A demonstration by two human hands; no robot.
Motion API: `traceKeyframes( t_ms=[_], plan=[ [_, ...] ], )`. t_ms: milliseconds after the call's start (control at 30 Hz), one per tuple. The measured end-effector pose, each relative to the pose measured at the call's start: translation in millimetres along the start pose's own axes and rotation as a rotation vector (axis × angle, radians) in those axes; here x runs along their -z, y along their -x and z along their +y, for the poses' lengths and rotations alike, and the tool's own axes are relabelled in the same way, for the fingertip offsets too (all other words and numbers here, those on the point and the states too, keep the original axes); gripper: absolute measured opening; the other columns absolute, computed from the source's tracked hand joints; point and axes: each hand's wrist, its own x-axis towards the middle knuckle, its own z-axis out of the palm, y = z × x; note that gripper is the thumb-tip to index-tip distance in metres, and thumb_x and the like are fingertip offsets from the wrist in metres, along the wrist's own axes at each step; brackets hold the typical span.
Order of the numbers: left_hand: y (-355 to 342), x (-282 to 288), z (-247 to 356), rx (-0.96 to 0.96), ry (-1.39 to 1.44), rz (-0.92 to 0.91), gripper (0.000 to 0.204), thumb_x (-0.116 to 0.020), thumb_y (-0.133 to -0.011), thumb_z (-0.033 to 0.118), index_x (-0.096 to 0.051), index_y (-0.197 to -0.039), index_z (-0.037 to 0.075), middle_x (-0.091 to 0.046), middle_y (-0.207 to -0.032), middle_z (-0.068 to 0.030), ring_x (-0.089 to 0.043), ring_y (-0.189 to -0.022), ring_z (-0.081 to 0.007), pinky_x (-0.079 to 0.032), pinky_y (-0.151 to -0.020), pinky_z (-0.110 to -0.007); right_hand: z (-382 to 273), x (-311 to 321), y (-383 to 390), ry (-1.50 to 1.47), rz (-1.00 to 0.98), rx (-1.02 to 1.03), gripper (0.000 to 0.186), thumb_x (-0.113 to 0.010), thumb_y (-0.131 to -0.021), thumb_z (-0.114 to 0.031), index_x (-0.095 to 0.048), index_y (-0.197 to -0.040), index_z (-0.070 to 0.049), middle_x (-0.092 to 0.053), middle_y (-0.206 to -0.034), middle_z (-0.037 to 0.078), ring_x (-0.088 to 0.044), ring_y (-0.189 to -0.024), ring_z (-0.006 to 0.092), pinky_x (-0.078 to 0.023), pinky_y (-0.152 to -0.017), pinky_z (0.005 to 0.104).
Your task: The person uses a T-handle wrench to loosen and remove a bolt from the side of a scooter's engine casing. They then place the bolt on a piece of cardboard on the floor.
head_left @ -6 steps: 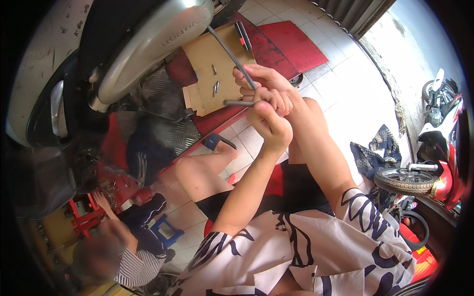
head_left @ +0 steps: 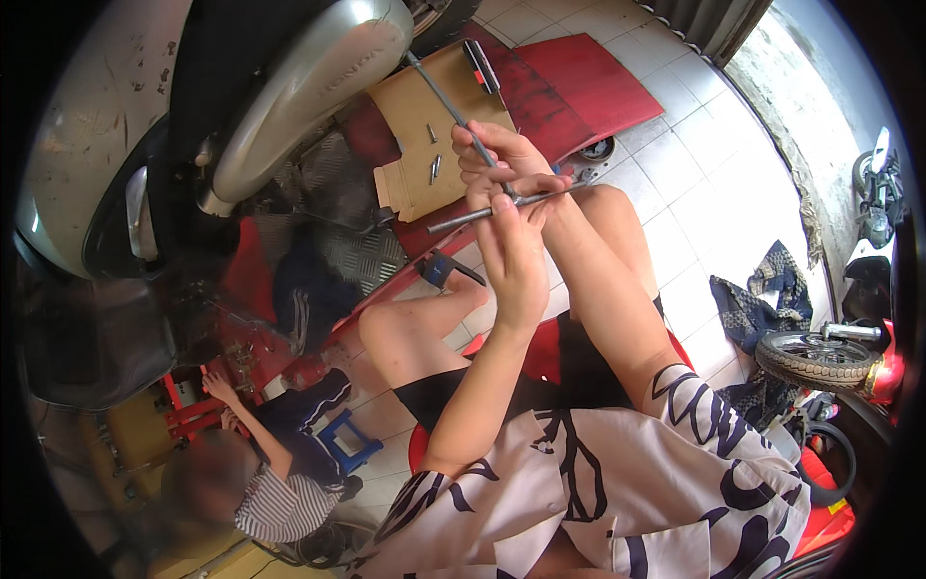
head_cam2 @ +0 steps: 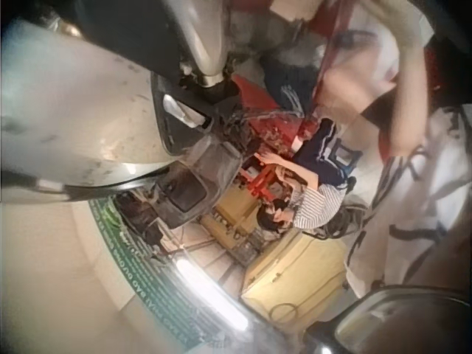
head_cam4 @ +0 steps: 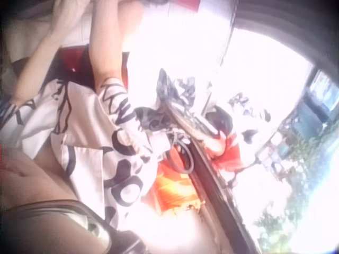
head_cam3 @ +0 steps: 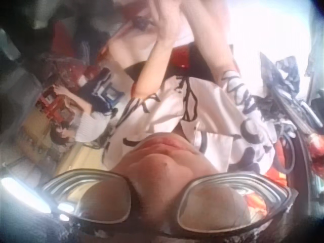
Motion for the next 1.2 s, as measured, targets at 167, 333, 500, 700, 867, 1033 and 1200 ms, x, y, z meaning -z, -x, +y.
traceKeyframes(
  t_ms=[167, 333, 500, 700, 867, 1033, 1200],
  plan=[
    [16.2, 38.0, 26.6, -0.044, -0.424, 0.200, 0.038, -0.050, -0.098, 0.013, -0.031, -0.129, 0.003, -0.054, -0.108, -0.0138, -0.063, -0.089, -0.0209, -0.054, -0.073, -0.033, -2.8, -3.6, -3.4, 0.172, 0.095, 0.015, 0.022, -0.053, -0.096, -0.022, -0.054, -0.083, -0.004, -0.036, -0.053, -0.008, -0.028, -0.043, 0.0002, -0.024, -0.041, 0.0174],
    [38.8, 59.5, 6.1, 0.049, -0.683, 0.175, 0.026, -0.049, -0.098, 0.014, -0.046, -0.120, 0.001, -0.055, -0.101, -0.0103, -0.062, -0.081, -0.0147, -0.050, -0.061, -0.024, 4.9, -13.9, -6.0, 0.207, 0.243, 0.011, 0.020, -0.057, -0.095, -0.020, -0.056, -0.084, -0.004, -0.035, -0.051, -0.007, -0.026, -0.042, 0.0008, -0.024, -0.042, 0.0180],
    [28.0, 19.4, 3.2, 0.088, -0.967, -0.155, 0.037, -0.058, -0.093, 0.014, -0.053, -0.124, -0.006, -0.061, -0.093, -0.0125, -0.063, -0.075, -0.0159, -0.048, -0.054, -0.026, -15.1, -3.6, -13.1, 0.089, 0.057, -0.017, 0.018, -0.058, -0.094, -0.017, -0.055, -0.086, -0.001, -0.039, -0.053, -0.007, -0.029, -0.043, 0.0002, -0.025, -0.042, 0.0177],
    [10.7, 1.5, 35.5, 0.157, -0.886, -0.289, 0.049, -0.054, -0.094, 0.006, -0.040, -0.141, 0.000, -0.056, -0.081, -0.0021, -0.050, -0.062, -0.0028, -0.041, -0.054, -0.016, -28.7, 4.6, -17.9, 0.256, -0.004, -0.080, 0.018, -0.061, -0.093, -0.020, -0.056, -0.087, -0.003, -0.039, -0.054, -0.008, -0.030, -0.044, -0.0007, -0.026, -0.043, 0.0169],
    [21.8, 4.6, 42.8, -0.160, -0.994, -0.108, 0.058, -0.054, -0.093, 0.003, -0.031, -0.146, 0.003, -0.052, -0.070, 0.0021, -0.048, -0.062, -0.0008, -0.037, -0.054, -0.016, -18.8, 3.5, -12.1, 0.326, 0.091, -0.061, 0.022, -0.061, -0.093, -0.023, -0.058, -0.091, -0.002, -0.037, -0.056, -0.009, -0.029, -0.045, -0.0005, -0.024, -0.044, 0.0172],
    [24.4, 18.1, 46.0, -0.305, -1.227, 0.153, 0.050, -0.058, -0.091, 0.004, -0.043, -0.139, 0.003, -0.050, -0.059, -0.0002, -0.041, -0.053, -0.0015, -0.034, -0.051, -0.016, -15.4, 4.6, -17.0, 0.268, -0.033, -0.070, 0.020, -0.057, -0.095, -0.021, -0.057, -0.096, -0.001, -0.037, -0.058, -0.009, -0.027, -0.046, -0.0002, -0.023, -0.045, 0.0173],
    [10.7, 44.8, 51.0, -0.414, -1.339, 0.189, 0.029, -0.059, -0.093, 0.010, -0.060, -0.120, -0.001, -0.047, -0.058, 0.0005, -0.037, -0.053, -0.0031, -0.029, -0.047, -0.020, -11.8, 6.3, -23.8, 0.140, -0.121, -0.031, 0.021, -0.052, -0.097, -0.022, -0.054, -0.097, -0.002, -0.039, -0.060, -0.007, -0.030, -0.046, 0.0002, -0.026, -0.047, 0.0168]
  ],
)
